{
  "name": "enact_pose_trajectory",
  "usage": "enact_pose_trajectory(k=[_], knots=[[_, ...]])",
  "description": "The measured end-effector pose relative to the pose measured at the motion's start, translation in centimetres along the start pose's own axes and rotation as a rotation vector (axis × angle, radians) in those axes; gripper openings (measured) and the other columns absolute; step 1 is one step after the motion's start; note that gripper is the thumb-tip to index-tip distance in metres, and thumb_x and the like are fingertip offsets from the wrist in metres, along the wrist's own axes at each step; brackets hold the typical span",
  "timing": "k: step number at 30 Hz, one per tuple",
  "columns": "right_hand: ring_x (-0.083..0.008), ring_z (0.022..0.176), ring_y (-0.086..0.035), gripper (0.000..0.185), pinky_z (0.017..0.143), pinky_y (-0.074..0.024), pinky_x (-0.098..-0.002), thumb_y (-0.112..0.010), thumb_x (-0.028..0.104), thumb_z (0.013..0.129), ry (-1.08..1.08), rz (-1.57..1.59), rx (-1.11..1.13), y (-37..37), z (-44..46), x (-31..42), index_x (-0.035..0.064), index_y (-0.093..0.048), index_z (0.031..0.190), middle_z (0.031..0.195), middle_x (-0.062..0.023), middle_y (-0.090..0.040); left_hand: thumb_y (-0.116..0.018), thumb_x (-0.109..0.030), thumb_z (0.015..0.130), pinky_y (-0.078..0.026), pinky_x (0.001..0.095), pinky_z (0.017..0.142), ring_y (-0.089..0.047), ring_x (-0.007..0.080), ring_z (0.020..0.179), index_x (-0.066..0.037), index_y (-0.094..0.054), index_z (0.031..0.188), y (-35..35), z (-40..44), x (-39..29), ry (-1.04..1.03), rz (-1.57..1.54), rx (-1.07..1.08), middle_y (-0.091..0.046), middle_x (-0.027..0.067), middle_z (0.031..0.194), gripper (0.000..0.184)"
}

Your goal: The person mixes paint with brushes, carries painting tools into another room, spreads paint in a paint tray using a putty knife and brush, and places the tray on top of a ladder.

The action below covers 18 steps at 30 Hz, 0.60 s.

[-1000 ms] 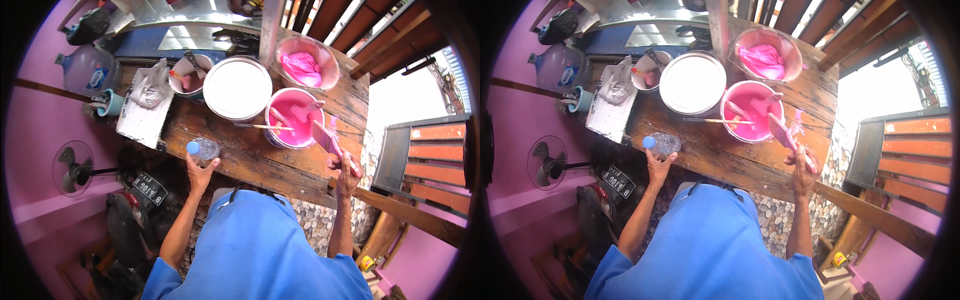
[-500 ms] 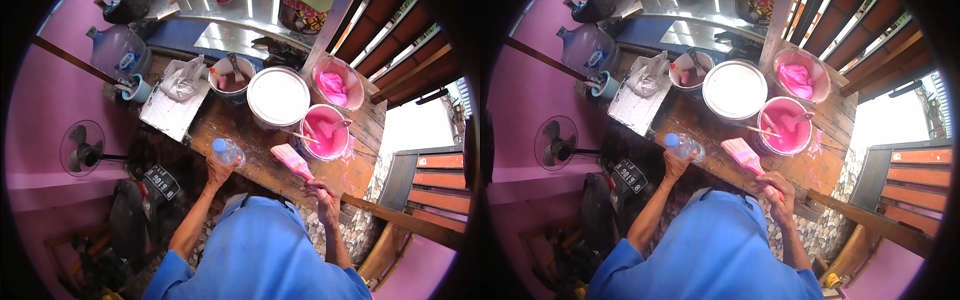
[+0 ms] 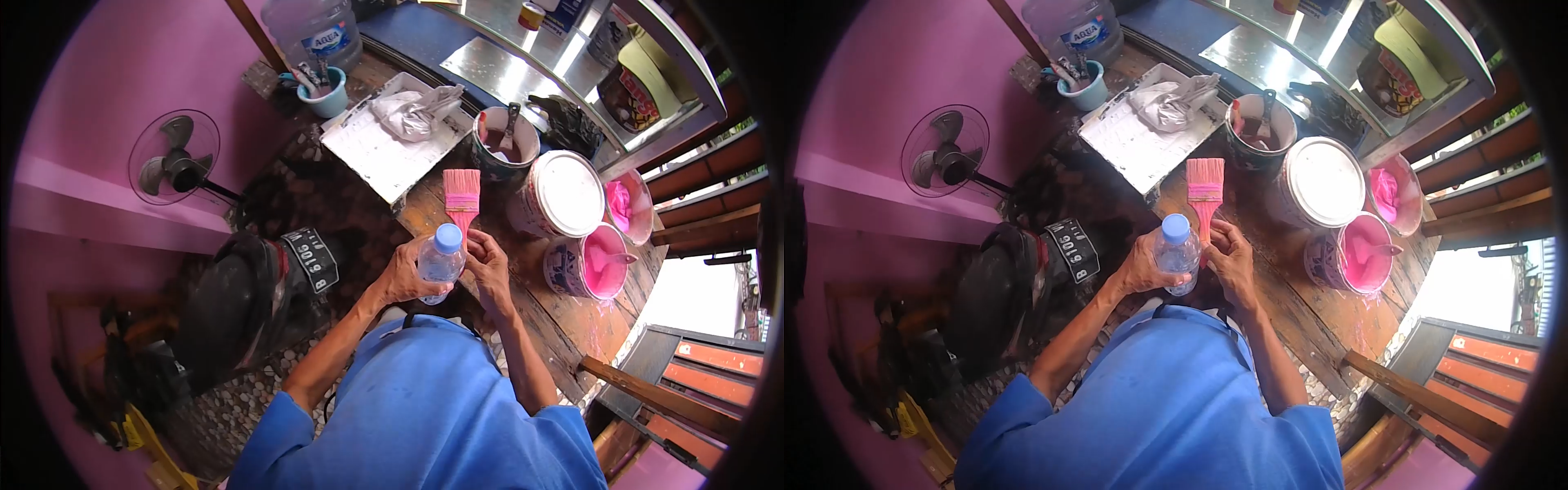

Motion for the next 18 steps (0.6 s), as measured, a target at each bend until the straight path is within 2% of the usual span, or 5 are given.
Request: enact_pose_trajectory(k=[2,6,8,10,18], knots=[[-0.0131,0.097,-0.060,0.040,0.085,-0.0468,-0.0253,-0.064,0.006,0.086,-0.037,0.027,0.046,-2.2,1.2,0.0,-0.0032,-0.051,0.122,0.113,-0.0111,-0.063,-0.081,-0.022,0.065,-0.047,0.0305,0.088,-0.060,0.0133,0.092,-0.003,-0.057,0.112,1.7,-0.8,-0.1,-0.013,0.005,-0.034,-0.064,0.0050,0.100,0.056],[-0.0121,0.096,-0.060,0.036,0.079,-0.0469,-0.0244,-0.066,0.007,0.085,-0.100,0.016,0.221,-5.8,3.3,-1.5,-0.0019,-0.058,0.118,0.108,-0.0088,-0.066,-0.082,-0.019,0.062,-0.048,0.0306,0.088,-0.060,0.0136,0.094,-0.003,-0.059,0.109,4.9,-2.7,0.5,0.067,-0.281,-0.064,-0.064,0.0054,0.101,0.055],[-0.0105,0.092,-0.059,0.033,0.077,-0.0465,-0.0231,-0.065,0.007,0.085,-0.169,-0.012,0.354,-7.8,4.0,-1.9,-0.0003,-0.059,0.117,0.107,-0.0075,-0.066,-0.082,-0.019,0.063,-0.048,0.0303,0.087,-0.060,0.0134,0.094,-0.004,-0.060,0.109,6.3,-3.8,1.1,0.077,-0.331,-0.069,-0.064,0.0049,0.101,0.054],[-0.0066,0.081,-0.056,0.030,0.072,-0.0450,-0.0217,-0.066,0.008,0.085,-0.232,0.073,0.378,-10.7,3.9,-0.7,0.0027,-0.062,0.114,0.101,-0.0025,-0.067,-0.081,-0.019,0.063,-0.048,0.0299,0.086,-0.061,0.0134,0.092,-0.004,-0.060,0.109,7.9,-4.7,1.2,0.044,-0.261,-0.210,-0.064,0.0049,0.100,0.053],[-0.0119,0.096,-0.059,0.026,0.088,-0.0479,-0.0281,-0.063,0.007,0.088,-0.271,0.069,0.561,-17.0,8.6,-3.6,0.0000,-0.062,0.113,0.104,-0.0030,-0.065,-0.078,-0.018,0.065,-0.050,0.0289,0.080,-0.062,0.0138,0.087,-0.001,-0.060,0.109,13.2,-6.8,0.5,0.055,-0.083,-0.513,-0.066,0.0067,0.095,0.051]])
Point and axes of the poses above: each hand's wrist, its own z-axis towards the middle knuckle, its own y-axis out of the back of the hand, x = y × z, the point moved 2 cm from there along z, towards the middle knuckle
